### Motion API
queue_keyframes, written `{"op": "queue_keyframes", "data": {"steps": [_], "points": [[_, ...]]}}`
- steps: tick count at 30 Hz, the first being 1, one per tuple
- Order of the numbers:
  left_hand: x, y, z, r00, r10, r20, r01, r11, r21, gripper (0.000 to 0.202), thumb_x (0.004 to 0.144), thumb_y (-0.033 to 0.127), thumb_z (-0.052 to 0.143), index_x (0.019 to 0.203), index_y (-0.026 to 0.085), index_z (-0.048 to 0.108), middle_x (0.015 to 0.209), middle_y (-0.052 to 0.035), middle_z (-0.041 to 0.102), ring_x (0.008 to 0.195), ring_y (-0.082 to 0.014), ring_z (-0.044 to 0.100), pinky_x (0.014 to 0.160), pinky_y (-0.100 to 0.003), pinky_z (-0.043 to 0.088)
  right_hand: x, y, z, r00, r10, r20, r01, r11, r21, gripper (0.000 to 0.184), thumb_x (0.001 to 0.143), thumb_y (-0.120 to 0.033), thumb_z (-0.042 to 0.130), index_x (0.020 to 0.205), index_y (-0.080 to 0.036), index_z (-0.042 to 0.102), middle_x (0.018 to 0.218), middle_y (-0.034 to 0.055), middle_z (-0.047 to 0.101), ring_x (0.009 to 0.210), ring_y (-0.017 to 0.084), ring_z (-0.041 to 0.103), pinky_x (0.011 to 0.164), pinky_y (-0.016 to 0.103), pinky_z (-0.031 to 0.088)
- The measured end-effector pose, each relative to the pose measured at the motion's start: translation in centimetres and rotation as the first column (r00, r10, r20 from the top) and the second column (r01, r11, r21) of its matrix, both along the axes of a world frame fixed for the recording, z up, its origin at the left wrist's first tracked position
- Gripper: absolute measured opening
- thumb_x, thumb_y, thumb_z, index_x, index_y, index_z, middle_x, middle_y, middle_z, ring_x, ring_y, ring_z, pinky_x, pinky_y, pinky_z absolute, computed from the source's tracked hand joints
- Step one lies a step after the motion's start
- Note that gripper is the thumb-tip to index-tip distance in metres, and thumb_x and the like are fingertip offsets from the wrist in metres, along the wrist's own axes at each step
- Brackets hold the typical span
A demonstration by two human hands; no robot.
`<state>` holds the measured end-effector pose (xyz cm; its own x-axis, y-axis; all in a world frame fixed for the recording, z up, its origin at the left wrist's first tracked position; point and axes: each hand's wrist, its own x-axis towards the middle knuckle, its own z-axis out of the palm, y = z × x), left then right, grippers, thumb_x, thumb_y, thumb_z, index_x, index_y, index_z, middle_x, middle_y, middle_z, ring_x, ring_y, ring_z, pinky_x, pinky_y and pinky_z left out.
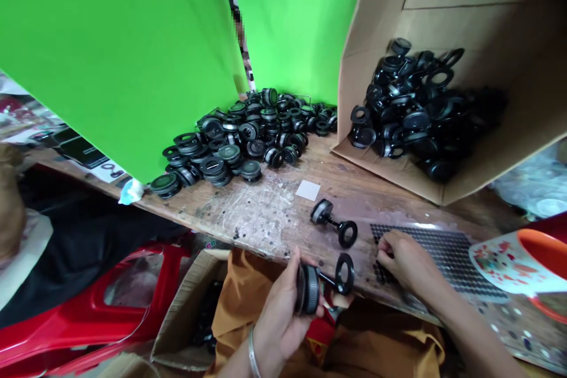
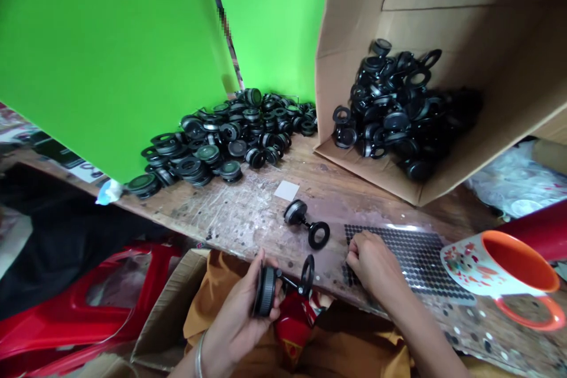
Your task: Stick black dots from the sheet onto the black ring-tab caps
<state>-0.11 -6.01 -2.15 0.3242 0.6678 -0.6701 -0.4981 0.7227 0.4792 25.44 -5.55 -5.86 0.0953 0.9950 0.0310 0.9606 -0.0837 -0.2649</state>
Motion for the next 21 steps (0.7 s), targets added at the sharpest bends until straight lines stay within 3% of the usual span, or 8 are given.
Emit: {"op": "queue_keyframes", "data": {"steps": [3, 6, 9, 12, 16, 21], "points": [[-0.2, -0.1, 0.0, 0.999, 0.034, -0.023, -0.032, 0.996, 0.081, 0.039, 0.084, 0.056, 0.064, 0.087, 0.018, 0.054, 0.057, 0.0017, 0.057, 0.044, -0.0123, 0.054, 0.039, -0.019, 0.039, -0.3, -0.2, 0.2, 0.999, -0.039, 0.0, 0.039, 0.999, -0.004, 0.013, 0.075, -0.014, 0.053, 0.064, -0.021, 0.05, 0.071, 0.0039, 0.059, 0.069, 0.02, 0.052, 0.066, 0.031, 0.036], [-0.4, -0.2, 0.1, 0.996, 0.07, -0.06, -0.061, 0.987, 0.147, 0.045, 0.078, 0.06, 0.069, 0.085, 0.018, 0.053, 0.057, 0.0036, 0.055, 0.043, -0.0118, 0.054, 0.039, -0.02, 0.04, -1.8, -1.3, 1.2, 0.997, -0.025, -0.074, 0.037, 0.985, 0.17, 0.013, 0.078, -0.015, 0.054, 0.067, -0.022, 0.049, 0.073, 0.0043, 0.056, 0.074, 0.022, 0.052, 0.07, 0.033, 0.039], [-0.5, -0.3, 0.1, 0.991, 0.087, -0.106, -0.064, 0.977, 0.203, 0.046, 0.078, 0.063, 0.066, 0.086, 0.019, 0.053, 0.057, 0.0044, 0.055, 0.043, -0.0119, 0.053, 0.041, -0.022, 0.043, -5.0, -3.0, 3.0, 0.965, 0.165, -0.204, -0.063, 0.9, 0.431, 0.009, 0.084, -0.016, 0.053, 0.077, -0.021, 0.052, 0.089, 0.0072, 0.057, 0.091, 0.024, 0.053, 0.082, 0.037, 0.042], [-0.4, -0.4, 0.2, 0.986, 0.091, -0.137, -0.056, 0.968, 0.244, 0.046, 0.082, 0.063, 0.061, 0.086, 0.019, 0.053, 0.057, 0.004, 0.055, 0.044, -0.0122, 0.054, 0.042, -0.023, 0.044, -8.6, -4.6, 4.1, 0.929, 0.315, -0.194, -0.162, 0.817, 0.553, 0.009, 0.085, -0.012, 0.055, 0.084, -0.021, 0.054, 0.106, 0.0097, 0.054, 0.108, 0.027, 0.05, 0.093, 0.044, 0.041], [-0.3, -0.6, 0.6, 0.989, 0.08, -0.123, -0.042, 0.958, 0.284, 0.046, 0.081, 0.064, 0.062, 0.086, 0.019, 0.053, 0.06, 0.0039, 0.056, 0.045, -0.0118, 0.054, 0.042, -0.022, 0.044, -11.2, -5.3, 3.7, 0.946, 0.298, -0.123, -0.176, 0.796, 0.579, 0.016, 0.082, -0.005, 0.057, 0.089, -0.019, 0.056, 0.114, 0.0117, 0.054, 0.117, 0.031, 0.045, 0.099, 0.05, 0.039], [-0.2, -1.1, 0.7, 0.992, 0.084, -0.097, -0.049, 0.948, 0.313, 0.043, 0.084, 0.06, 0.061, 0.086, 0.018, 0.054, 0.062, 0.004, 0.056, 0.047, -0.0099, 0.053, 0.043, -0.019, 0.043, -11.4, -5.3, 2.9, 0.96, 0.256, -0.111, -0.157, 0.826, 0.541, 0.013, 0.084, -0.006, 0.056, 0.088, -0.019, 0.057, 0.117, 0.0127, 0.054, 0.118, 0.032, 0.045, 0.098, 0.053, 0.04]]}}
